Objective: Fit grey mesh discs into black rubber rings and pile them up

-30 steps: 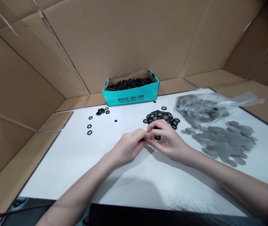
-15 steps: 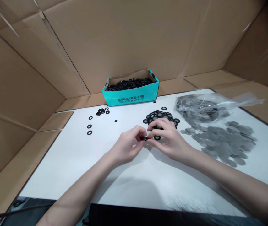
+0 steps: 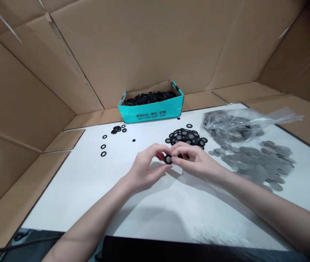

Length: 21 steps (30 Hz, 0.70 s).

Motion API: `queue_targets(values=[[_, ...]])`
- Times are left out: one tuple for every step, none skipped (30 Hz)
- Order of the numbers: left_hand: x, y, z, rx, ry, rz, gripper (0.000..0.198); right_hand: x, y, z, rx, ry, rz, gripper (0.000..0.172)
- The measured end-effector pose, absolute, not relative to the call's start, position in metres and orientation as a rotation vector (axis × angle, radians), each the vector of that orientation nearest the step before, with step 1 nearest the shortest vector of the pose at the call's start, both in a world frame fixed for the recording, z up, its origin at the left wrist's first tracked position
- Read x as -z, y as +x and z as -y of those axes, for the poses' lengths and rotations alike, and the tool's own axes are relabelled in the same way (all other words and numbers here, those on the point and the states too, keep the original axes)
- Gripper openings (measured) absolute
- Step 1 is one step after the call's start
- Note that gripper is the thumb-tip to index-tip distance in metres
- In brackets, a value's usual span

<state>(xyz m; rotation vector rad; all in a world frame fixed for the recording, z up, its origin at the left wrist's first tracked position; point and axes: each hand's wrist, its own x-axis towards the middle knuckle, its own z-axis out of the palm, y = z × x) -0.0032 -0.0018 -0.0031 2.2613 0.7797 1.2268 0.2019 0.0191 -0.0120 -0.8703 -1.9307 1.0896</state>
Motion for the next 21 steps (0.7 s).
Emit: queue_targets(values=[[0.003, -0.003, 0.002, -1.229, 2.247, -0.773, 0.03, 0.012, 0.201, -0.019, -1.129, -0.867, 1.923, 0.027], [0.002, -0.002, 0.002, -1.238, 2.232, -0.765, 0.029, 0.012, 0.201, -0.019, -1.172, -0.866, 1.908, 0.028], [0.002, -0.001, 0.002, -1.25, 2.219, -0.757, 0.03, 0.012, 0.2, -0.018, -1.22, -0.868, 1.887, 0.029], [0.002, -0.001, 0.002, -1.265, 2.207, -0.753, 0.031, 0.011, 0.199, -0.018, -1.27, -0.874, 1.861, 0.03], [0.002, 0.0, 0.002, -1.281, 2.198, -0.753, 0.033, 0.011, 0.198, -0.017, -1.323, -0.886, 1.831, 0.031], [0.003, 0.0, 0.002, -1.292, 2.194, -0.755, 0.034, 0.01, 0.197, -0.016, -1.373, -0.901, 1.806, 0.031], [0.003, 0.001, 0.003, -1.299, 2.195, -0.763, 0.034, 0.009, 0.196, -0.015, -1.417, -0.913, 1.783, 0.031], [0.003, 0.001, 0.003, -1.304, 2.2, -0.775, 0.034, 0.007, 0.195, -0.014, -1.452, -0.922, 1.758, 0.031], [0.004, 0.002, 0.004, -1.307, 2.209, -0.784, 0.034, 0.006, 0.194, -0.013, -1.481, -0.929, 1.729, 0.032], [0.004, 0.002, 0.005, -1.309, 2.222, -0.787, 0.033, 0.005, 0.193, -0.012, -1.508, -0.936, 1.699, 0.032], [0.004, 0.003, 0.005, -1.309, 2.235, -0.782, 0.033, 0.005, 0.192, -0.011, -1.536, -0.945, 1.668, 0.033], [0.004, 0.003, 0.005, -1.31, 2.246, -0.773, 0.032, 0.004, 0.192, -0.01, -1.565, -0.954, 1.641, 0.034], [0.005, 0.003, 0.006, -1.312, 2.256, -0.763, 0.032, 0.004, 0.192, -0.009, -1.592, -0.963, 1.62, 0.034], [0.005, 0.004, 0.006, -1.312, 2.265, -0.749, 0.031, 0.005, 0.191, -0.008, -1.611, -0.965, 1.609, 0.034], [0.005, 0.004, 0.006, -1.311, 2.273, -0.739, 0.03, 0.005, 0.191, -0.008, -1.622, -0.96, 1.604, 0.034], [0.005, 0.004, 0.006, -1.309, 2.277, -0.732, 0.03, 0.006, 0.191, -0.008, -1.627, -0.949, 1.603, 0.033], [0.005, 0.004, 0.006, -1.305, 2.28, -0.727, 0.03, 0.007, 0.191, -0.008, -1.632, -0.938, 1.601, 0.033], [0.005, 0.004, 0.006, -1.302, 2.28, -0.723, 0.03, 0.007, 0.191, -0.008, -1.641, -0.933, 1.598, 0.033], [0.004, 0.004, 0.006, -1.3, 2.277, -0.721, 0.031, 0.008, 0.192, -0.008, -1.654, -0.933, 1.593, 0.033], [0.004, 0.004, 0.006, -1.302, 2.274, -0.719, 0.032, 0.008, 0.192, -0.008, -1.669, -0.937, 1.587, 0.033], [0.004, 0.004, 0.006, -1.305, 2.27, -0.719, 0.033, 0.008, 0.192, -0.008, -1.682, -0.94, 1.58, 0.034]])
